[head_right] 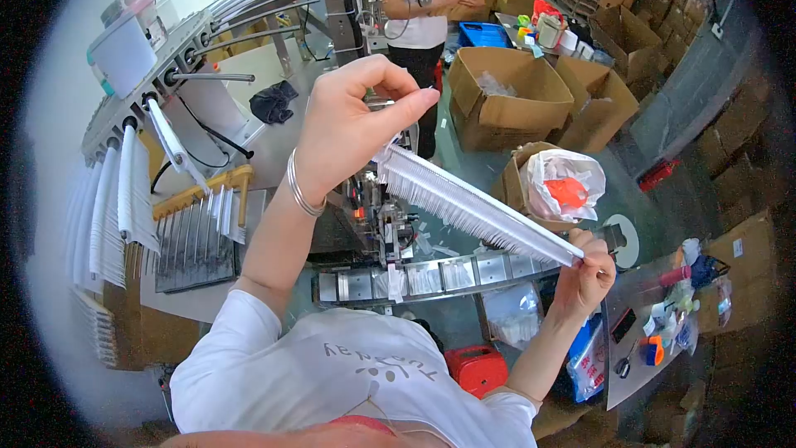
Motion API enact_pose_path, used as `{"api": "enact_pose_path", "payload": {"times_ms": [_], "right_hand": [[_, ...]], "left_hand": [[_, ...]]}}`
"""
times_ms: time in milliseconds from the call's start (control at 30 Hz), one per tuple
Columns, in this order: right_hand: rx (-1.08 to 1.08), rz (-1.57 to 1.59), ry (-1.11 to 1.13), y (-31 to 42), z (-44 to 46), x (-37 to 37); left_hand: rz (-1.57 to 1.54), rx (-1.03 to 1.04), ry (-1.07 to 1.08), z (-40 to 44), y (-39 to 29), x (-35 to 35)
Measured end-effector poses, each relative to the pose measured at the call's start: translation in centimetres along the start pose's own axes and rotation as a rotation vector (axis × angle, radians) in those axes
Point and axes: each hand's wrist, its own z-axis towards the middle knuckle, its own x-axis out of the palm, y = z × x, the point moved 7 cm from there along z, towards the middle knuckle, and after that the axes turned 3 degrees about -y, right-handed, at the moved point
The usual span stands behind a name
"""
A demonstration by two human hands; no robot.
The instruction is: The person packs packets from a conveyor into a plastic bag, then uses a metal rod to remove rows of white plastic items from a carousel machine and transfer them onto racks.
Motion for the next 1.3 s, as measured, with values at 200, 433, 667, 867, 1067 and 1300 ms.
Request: {"api": "enact_pose_path", "payload": {"times_ms": [200,433,667,867,1067,1300], "right_hand": [[0.020,-0.002,-0.024,-0.2,0.0,-0.3],[-0.008,-0.005,-0.059,0.5,1.6,0.3],[0.033,-0.016,0.015,0.0,4.9,3.1],[-0.073,-0.116,0.205,1.8,9.0,7.7],[-0.073,-0.055,0.328,0.5,10.4,9.5],[-0.255,-0.166,0.390,-1.6,11.1,11.8]], "left_hand": [[-0.087,-0.176,-0.235,-1.8,3.0,-2.8],[-0.517,-0.274,-0.178,-6.0,5.6,-1.9],[-0.432,-0.176,-0.300,-7.0,6.1,-4.6],[-0.393,-0.149,-0.486,-6.8,5.9,-7.8],[-0.047,-0.019,-0.601,-6.2,3.3,-10.5],[0.403,0.137,-0.676,-5.9,3.6,-13.0]]}}
